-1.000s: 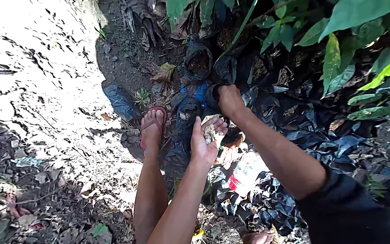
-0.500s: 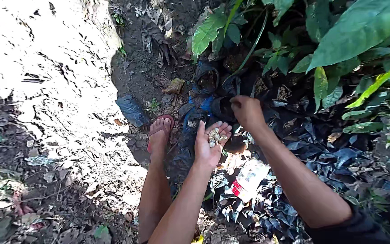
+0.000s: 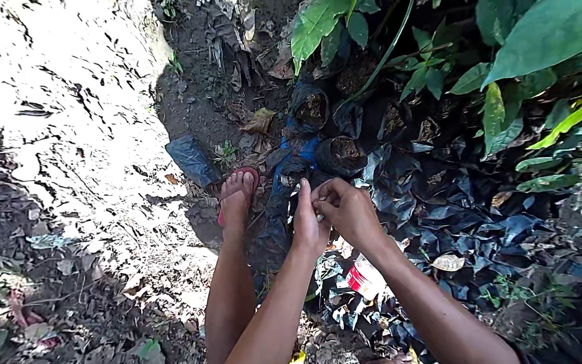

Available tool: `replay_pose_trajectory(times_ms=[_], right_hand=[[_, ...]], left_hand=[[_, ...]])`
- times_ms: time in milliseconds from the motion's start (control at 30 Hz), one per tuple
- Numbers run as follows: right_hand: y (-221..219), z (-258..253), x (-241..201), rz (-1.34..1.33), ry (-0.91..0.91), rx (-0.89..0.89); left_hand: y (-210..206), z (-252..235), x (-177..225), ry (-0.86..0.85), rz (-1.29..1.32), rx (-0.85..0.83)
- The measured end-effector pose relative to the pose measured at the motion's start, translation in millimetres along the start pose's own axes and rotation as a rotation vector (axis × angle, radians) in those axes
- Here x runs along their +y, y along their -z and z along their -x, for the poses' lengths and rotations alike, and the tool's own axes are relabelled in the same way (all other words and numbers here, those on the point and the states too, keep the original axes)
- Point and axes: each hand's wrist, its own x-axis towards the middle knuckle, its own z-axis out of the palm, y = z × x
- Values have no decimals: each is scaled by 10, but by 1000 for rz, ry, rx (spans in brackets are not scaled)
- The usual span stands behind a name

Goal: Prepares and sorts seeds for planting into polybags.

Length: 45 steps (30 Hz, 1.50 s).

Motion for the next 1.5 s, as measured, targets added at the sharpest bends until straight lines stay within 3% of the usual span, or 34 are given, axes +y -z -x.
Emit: replay_pose_trajectory(times_ms=[333, 500, 600, 700, 800, 900, 1033, 1333, 1500], right_hand=[[199, -137, -72, 63, 75, -219], [146, -178, -29, 164, 223, -259], [139, -152, -2, 74, 267, -105], [229, -195, 44, -35, 153, 107], [111, -377, 121, -26, 65, 195], [-395, -557, 207, 54, 179, 103], [-942, -779, 375, 256, 317, 31], [-894, -1038, 193, 520, 233, -177], [-844, -1235, -26, 560, 94, -307]], left_hand=[[-36, -14, 55, 37, 19, 78], [-47, -28, 85, 14, 54, 44], [-70, -34, 138, -9, 39, 98], [-22, -59, 196, -33, -44, 347], [136, -65, 295, -103, -71, 522], [274, -44, 388, -218, -75, 573], [362, -14, 441, -240, -71, 601], [320, -23, 499, -181, -24, 549], [266, 3, 596, -162, 10, 498]])
